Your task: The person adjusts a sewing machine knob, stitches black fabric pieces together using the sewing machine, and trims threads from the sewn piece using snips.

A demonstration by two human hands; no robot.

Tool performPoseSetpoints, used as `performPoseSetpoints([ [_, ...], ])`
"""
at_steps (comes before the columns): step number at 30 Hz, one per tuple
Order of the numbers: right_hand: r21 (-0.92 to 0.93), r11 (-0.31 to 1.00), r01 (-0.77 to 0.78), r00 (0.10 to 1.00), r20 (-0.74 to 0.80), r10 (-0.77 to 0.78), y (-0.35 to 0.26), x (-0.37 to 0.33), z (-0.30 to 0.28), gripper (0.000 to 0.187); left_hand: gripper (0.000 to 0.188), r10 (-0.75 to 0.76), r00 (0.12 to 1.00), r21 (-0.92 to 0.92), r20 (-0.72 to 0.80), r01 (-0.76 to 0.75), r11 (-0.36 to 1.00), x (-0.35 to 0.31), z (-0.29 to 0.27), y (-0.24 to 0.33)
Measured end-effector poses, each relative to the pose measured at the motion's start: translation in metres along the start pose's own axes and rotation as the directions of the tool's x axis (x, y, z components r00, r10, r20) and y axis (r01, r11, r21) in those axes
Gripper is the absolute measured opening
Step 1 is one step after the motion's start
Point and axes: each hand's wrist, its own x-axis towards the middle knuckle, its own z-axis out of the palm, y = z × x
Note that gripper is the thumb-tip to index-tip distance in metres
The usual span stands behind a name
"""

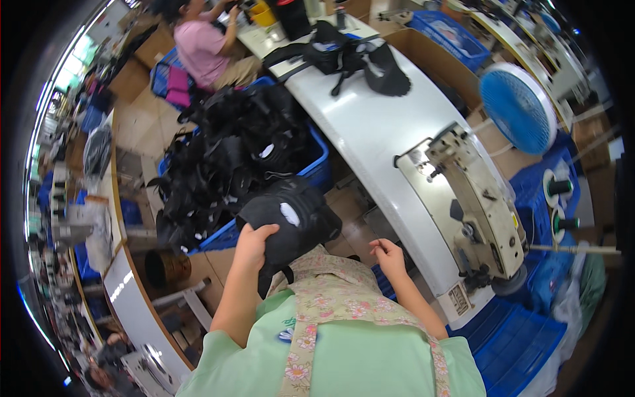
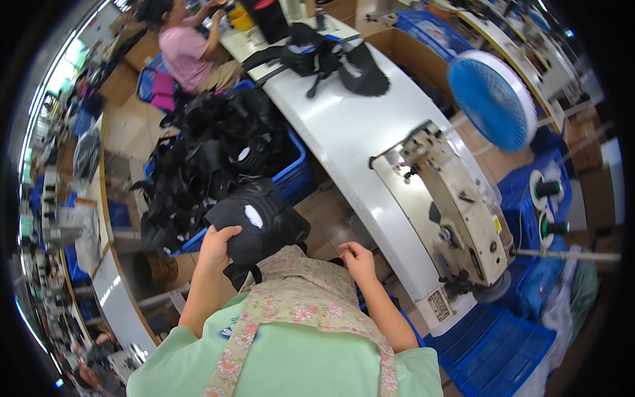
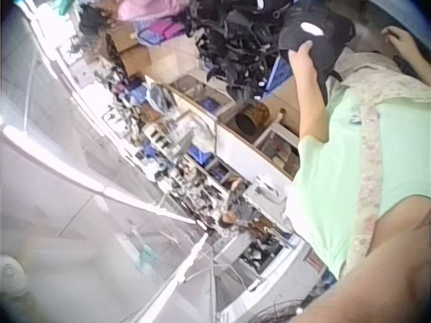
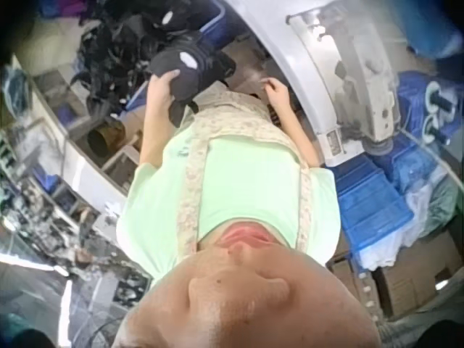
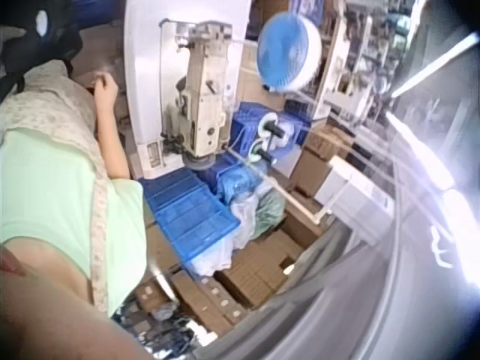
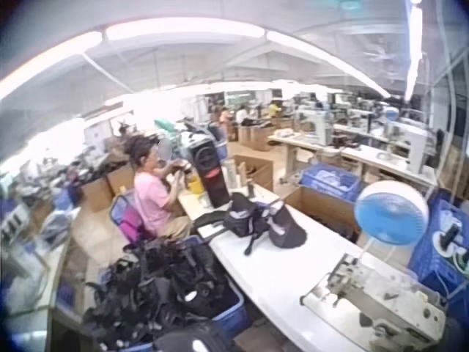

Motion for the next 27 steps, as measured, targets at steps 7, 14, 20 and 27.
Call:
performPoseSetpoints([
  [7, -0.123, 0.991, -0.055, 0.997, 0.047, 0.061, -0.009, 0.035, 0.030, 0.017, 0.038, -0.113, 0.994, 0.036, -0.005, 0.113, 0.993, 0.012, -0.045, 0.000],
  [14, -0.015, 0.980, -0.199, 0.980, 0.026, 0.199, -0.032, 0.084, 0.135, 0.016, 0.036, -0.158, 0.983, 0.106, -0.089, 0.167, 0.980, 0.016, -0.158, 0.029],
  [20, -0.117, 0.993, 0.034, 0.949, 0.316, 0.004, -0.088, 0.129, 0.236, 0.015, 0.034, -0.193, 0.872, -0.053, -0.451, 0.190, 0.980, -0.016, -0.255, 0.037],
  [27, -0.060, 0.943, 0.329, 0.760, 0.609, -0.226, -0.174, 0.160, 0.341, 0.013, 0.040, -0.162, 0.679, -0.254, -0.716, -0.037, 0.967, -0.067, -0.301, 0.030],
])
